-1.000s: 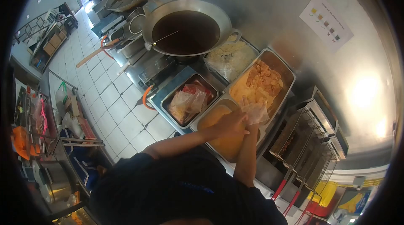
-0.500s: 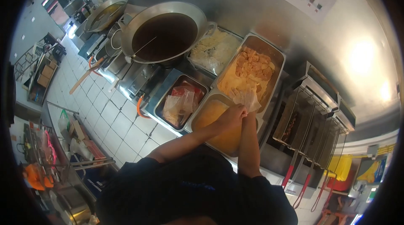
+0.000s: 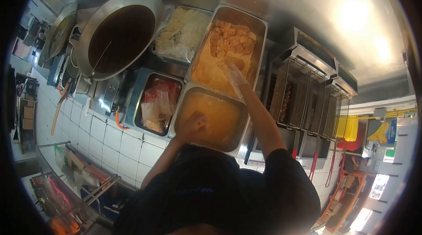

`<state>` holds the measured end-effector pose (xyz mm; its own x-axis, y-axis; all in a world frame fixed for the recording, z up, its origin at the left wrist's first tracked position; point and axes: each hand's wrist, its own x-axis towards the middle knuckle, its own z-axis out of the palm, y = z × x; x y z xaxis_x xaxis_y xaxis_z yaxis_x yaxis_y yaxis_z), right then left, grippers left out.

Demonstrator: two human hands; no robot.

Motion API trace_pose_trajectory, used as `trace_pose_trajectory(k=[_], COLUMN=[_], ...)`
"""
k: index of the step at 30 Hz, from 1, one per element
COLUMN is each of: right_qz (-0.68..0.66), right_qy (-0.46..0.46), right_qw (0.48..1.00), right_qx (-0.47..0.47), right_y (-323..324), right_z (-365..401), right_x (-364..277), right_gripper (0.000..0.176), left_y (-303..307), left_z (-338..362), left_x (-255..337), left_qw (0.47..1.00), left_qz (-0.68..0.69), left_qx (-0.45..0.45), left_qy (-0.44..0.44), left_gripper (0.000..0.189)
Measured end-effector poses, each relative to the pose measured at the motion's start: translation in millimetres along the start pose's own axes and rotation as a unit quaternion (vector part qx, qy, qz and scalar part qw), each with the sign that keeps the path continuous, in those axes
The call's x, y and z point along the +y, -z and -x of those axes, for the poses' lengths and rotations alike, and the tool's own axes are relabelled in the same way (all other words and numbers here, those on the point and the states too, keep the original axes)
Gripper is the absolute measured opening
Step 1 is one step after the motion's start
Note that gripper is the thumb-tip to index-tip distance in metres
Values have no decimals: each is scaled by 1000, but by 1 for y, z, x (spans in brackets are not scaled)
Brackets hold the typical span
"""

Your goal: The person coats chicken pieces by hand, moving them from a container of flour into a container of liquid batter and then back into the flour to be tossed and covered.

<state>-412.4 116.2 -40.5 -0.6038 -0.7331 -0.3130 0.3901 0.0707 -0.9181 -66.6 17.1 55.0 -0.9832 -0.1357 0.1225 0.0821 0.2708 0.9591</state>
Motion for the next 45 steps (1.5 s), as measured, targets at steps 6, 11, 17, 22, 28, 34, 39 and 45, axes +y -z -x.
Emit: trace_pose_trajectory(k=[6,11,17,22,28,34,39,45], right_qz=[148,432,343,309,363,448,537,716], right_qy=[67,139,-77,-189,-218,-163,-96,-116], right_qw=[980,860,909,913,881,864,829,675], right_qx=[-115,-234,-222,-189,-208,-162,-123,-131], right_y=[-3,-41,-48,-41,-14,37,70,7], right_z=[-67,-91,-35,-13,-12,-46,-74,-15], right_x=[24,25,-1,-13,-16,-30,-23,-22], right_gripper=[46,56,51,52,55,59,62,72], left_y=[1,-5,-3,2,5,4,6,4], left_z=[68,68,69,71,75,75,74,71], left_x=[-22,-34,-37,-45,-46,-45,-43,-44], left_qw=[991,978,983,986,989,986,987,987], left_qz=[-123,-200,-181,-162,-141,-157,-154,-151], left_qx=[47,60,24,-16,-16,-14,-37,-4], left_qy=[0,-29,-28,-45,-34,-45,-39,-59], left_gripper=[13,13,16,22,23,24,25,26])
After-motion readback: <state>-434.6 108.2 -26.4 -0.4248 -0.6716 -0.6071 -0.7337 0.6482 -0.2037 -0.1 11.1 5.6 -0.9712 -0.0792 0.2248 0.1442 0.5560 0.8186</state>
